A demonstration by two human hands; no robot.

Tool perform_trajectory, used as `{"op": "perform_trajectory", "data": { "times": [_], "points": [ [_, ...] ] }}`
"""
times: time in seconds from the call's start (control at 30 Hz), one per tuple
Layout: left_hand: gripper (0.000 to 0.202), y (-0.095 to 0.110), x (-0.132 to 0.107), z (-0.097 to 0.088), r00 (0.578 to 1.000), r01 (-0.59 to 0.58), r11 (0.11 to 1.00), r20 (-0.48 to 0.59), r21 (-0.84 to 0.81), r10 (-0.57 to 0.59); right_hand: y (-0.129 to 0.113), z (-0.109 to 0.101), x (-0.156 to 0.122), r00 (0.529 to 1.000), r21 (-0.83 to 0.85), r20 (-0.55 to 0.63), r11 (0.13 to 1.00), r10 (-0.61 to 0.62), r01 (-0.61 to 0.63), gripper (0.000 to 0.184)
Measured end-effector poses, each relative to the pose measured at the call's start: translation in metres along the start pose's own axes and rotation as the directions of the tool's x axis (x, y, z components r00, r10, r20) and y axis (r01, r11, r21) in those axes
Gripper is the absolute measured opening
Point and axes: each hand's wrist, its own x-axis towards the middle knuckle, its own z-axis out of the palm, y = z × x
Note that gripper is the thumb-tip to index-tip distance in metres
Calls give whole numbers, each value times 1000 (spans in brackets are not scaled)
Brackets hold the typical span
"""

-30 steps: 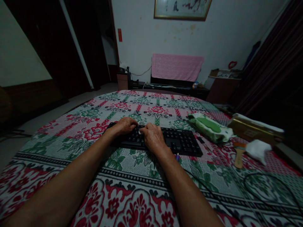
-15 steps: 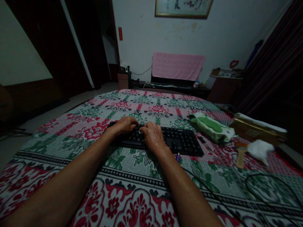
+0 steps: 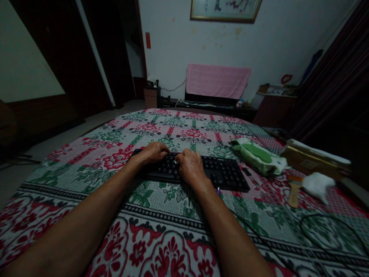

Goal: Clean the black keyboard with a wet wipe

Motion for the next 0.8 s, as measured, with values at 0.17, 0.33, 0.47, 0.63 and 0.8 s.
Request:
{"op": "perform_trajectory", "data": {
  "times": [0.17, 0.33, 0.47, 0.63, 0.8],
  "points": [
    [35, 0, 1, 1, 1000, -7, 1000, 0, -21, 7, 2, -7, 0, 1000, 1, 24, 1000, 11, -11, 24],
    [37, -1, 1, 1, 999, -32, 998, -6, -56, 32, 1, -3, 0, 998, 55, -37, 998, -41, 43, 26],
    [36, -2, 2, 3, 999, -41, 998, -17, -50, 40, 0, 2, 0, 997, 77, -23, 994, -77, 78, 26],
    [36, -5, 2, 5, 999, -37, 998, -21, -44, 36, 0, 1, -1, 998, 84, -23, 995, -56, 58, 23],
    [36, -7, 2, 6, 1000, -28, 995, -3, -92, 28, -4, 1, -3, 996, 73, -44, 994, -80, 83, 27]
  ]
}}
